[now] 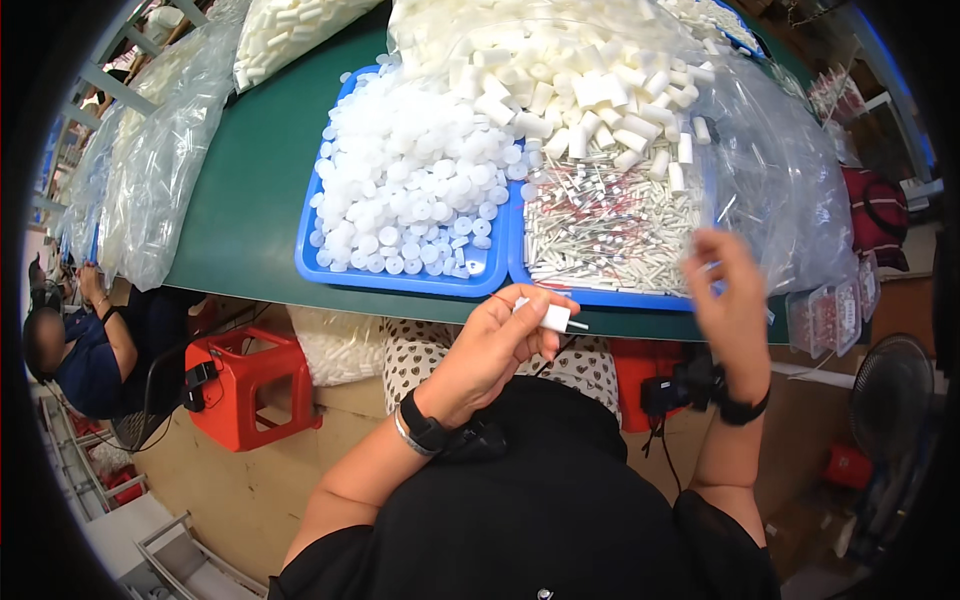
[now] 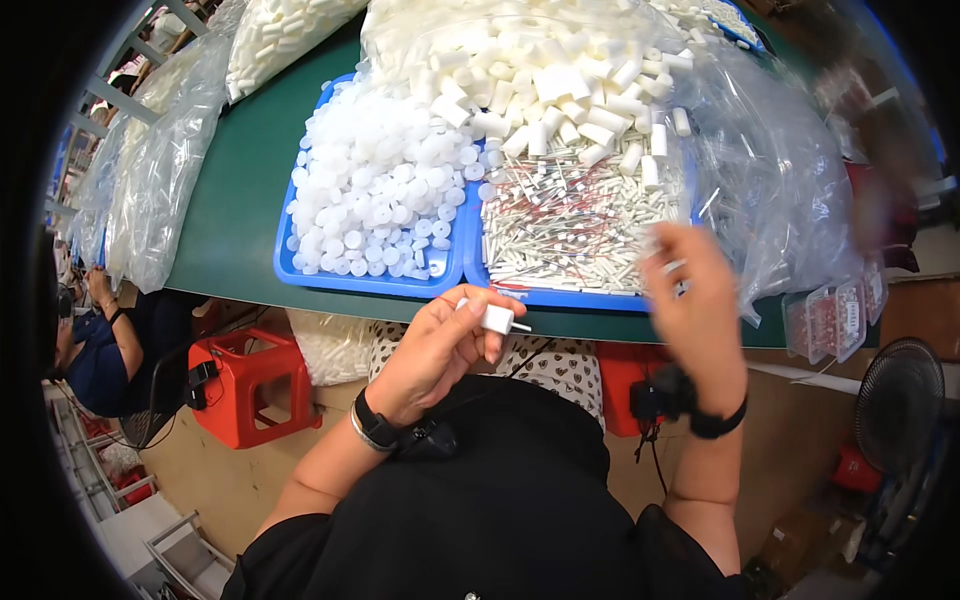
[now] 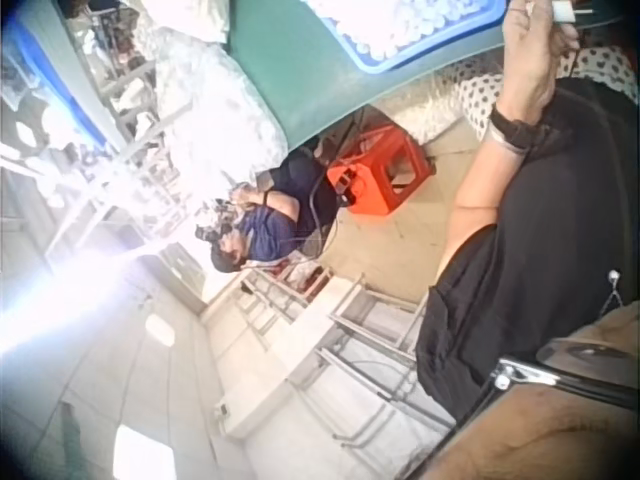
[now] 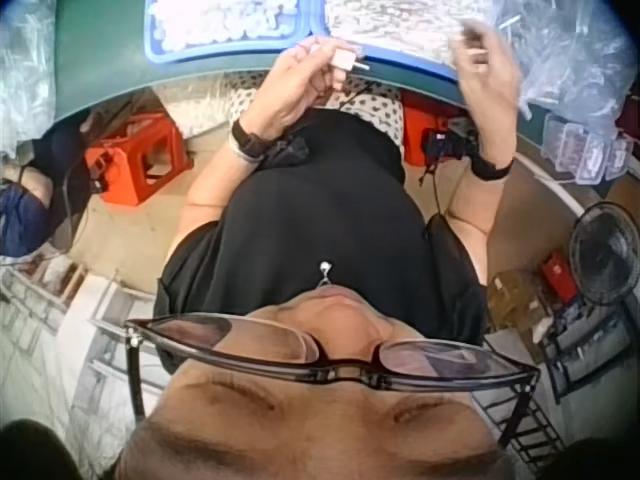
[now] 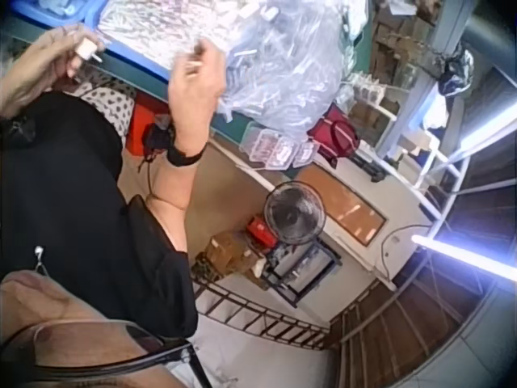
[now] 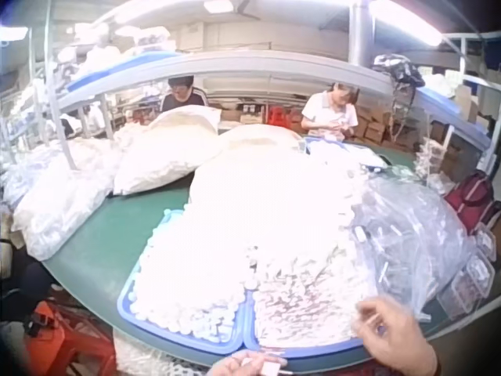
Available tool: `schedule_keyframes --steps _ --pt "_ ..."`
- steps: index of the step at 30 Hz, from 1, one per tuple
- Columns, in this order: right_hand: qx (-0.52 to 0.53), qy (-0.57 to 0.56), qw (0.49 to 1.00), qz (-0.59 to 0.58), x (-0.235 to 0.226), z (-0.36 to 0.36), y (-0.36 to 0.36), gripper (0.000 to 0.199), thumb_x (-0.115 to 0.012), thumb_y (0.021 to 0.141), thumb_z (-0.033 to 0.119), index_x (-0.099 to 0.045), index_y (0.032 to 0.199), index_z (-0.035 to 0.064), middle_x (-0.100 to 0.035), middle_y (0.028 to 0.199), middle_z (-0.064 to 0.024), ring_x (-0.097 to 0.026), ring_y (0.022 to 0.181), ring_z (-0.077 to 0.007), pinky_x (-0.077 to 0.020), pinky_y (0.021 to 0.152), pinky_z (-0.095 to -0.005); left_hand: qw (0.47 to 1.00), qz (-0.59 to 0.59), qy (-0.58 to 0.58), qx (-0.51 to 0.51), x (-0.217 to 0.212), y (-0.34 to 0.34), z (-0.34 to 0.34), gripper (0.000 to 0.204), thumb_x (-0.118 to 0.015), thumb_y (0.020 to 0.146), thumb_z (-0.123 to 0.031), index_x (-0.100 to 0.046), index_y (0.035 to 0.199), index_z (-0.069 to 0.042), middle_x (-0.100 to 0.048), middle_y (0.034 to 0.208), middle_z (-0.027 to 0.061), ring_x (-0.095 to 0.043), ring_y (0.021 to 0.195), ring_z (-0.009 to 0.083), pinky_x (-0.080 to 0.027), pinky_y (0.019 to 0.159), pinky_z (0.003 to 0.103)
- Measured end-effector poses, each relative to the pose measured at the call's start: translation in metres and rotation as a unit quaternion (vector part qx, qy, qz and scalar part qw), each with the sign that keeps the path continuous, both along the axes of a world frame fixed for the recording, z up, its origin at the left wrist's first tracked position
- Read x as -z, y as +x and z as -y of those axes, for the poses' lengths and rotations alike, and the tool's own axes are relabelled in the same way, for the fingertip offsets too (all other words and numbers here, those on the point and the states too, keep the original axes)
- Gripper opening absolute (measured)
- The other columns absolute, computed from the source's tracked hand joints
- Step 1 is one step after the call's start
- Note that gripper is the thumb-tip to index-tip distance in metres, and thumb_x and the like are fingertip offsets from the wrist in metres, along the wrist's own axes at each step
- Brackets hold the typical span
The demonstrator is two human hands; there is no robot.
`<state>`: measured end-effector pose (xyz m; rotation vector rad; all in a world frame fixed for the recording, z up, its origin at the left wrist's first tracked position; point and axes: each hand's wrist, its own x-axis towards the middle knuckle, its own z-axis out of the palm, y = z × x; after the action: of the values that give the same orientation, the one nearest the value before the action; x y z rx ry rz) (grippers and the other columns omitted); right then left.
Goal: The person repeatedly picks up small white plastic caps and cylindrical white pieces from blue trays on a green table. They insert the cylindrical piece into the cap and place the assembled unit into a pile on the table. The process is continuous and repetitive throughout the clip.
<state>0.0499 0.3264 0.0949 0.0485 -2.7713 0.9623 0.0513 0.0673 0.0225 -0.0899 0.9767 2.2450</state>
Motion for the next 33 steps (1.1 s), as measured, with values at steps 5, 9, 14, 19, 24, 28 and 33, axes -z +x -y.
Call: schedule_keyframes --steps 5,9,14,19,24,28,33 --pt "-0.255 -0.004 0.967 -0.03 0.017 0.05 0.017 0.028 -0.071 0.081 0.004 -0.062 0.107 0.0005 -0.063 0.093 -0.0152 -0.063 0.079 -0.0298 -0.0512 0.066 -0.0362 0.998 0.022 0.004 -0.051 -0.005 0.0 -0.007 0.027 -0.051 0.102 -0.026 -0.059 0.104 0.0 -0.058 0.076 0.0026 -0.054 0.07 0.0092 -0.046 0.068 0.023" --pt "-0.223 -0.03 0.974 0.013 0.029 0.064 0.024 0.032 -0.071 0.082 0.003 -0.06 0.111 -0.0013 -0.063 0.093 -0.0154 -0.064 0.074 -0.0288 -0.0514 0.064 -0.0352 0.996 0.018 -0.01 -0.086 -0.003 0.004 -0.008 0.022 -0.052 0.102 -0.021 -0.055 0.112 -0.002 -0.06 0.083 0.0025 -0.055 0.074 0.0076 -0.048 0.07 0.023" --pt "-0.154 -0.129 0.98 0.0 0.053 0.079 0.028 0.033 -0.07 0.084 0.002 -0.056 0.113 -0.0019 -0.062 0.095 -0.0159 -0.065 0.073 -0.0278 -0.0514 0.064 -0.0357 0.972 -0.138 -0.137 -0.129 0.002 0.014 -0.011 0.018 -0.052 0.102 -0.016 -0.052 0.114 -0.003 -0.057 0.098 0.0028 -0.055 0.083 0.0064 -0.048 0.075 0.023" --pt "-0.236 -0.105 0.966 -0.017 0.054 0.076 0.024 0.027 -0.067 0.084 -0.001 -0.056 0.108 -0.0014 -0.063 0.096 -0.0164 -0.066 0.08 -0.031 -0.0515 0.066 -0.0375 0.996 -0.057 -0.045 -0.058 0.01 0.019 -0.002 0.018 -0.054 0.098 -0.009 -0.051 0.116 -0.005 -0.054 0.106 0.0009 -0.054 0.095 0.0061 -0.047 0.084 0.023" --pt "-0.266 -0.153 0.951 -0.035 0.062 0.087 0.026 0.025 -0.064 0.084 -0.003 -0.055 0.107 -0.0003 -0.063 0.094 -0.0168 -0.065 0.08 -0.0342 -0.0511 0.067 -0.0389 0.989 -0.137 -0.006 -0.056 0.008 0.023 -0.012 0.044 -0.057 0.092 -0.001 -0.05 0.134 -0.006 -0.042 0.145 0.0089 -0.044 0.131 0.0175 -0.037 0.108 0.034" --pt "-0.249 -0.169 0.952 -0.048 0.07 0.091 0.027 0.023 -0.063 0.085 -0.003 -0.055 0.107 -0.0004 -0.063 0.094 -0.0178 -0.065 0.081 -0.0355 -0.051 0.068 -0.0395 0.985 -0.164 -0.005 -0.042 0.007 0.019 -0.011 0.043 -0.055 0.093 -0.002 -0.048 0.136 -0.004 -0.036 0.153 0.0122 -0.04 0.136 0.0214 -0.035 0.111 0.036" --pt "-0.219 -0.114 0.969 -0.023 0.071 0.099 0.022 0.027 -0.065 0.086 0.002 -0.054 0.111 -0.0001 -0.062 0.094 -0.017 -0.063 0.081 -0.037 -0.0508 0.069 -0.0415 0.997 -0.014 0.048 -0.056 0.013 0.017 -0.012 0.045 -0.039 0.102 -0.02 -0.038 0.144 -0.001 -0.035 0.153 0.0148 -0.039 0.137 0.0236 -0.032 0.114 0.037"
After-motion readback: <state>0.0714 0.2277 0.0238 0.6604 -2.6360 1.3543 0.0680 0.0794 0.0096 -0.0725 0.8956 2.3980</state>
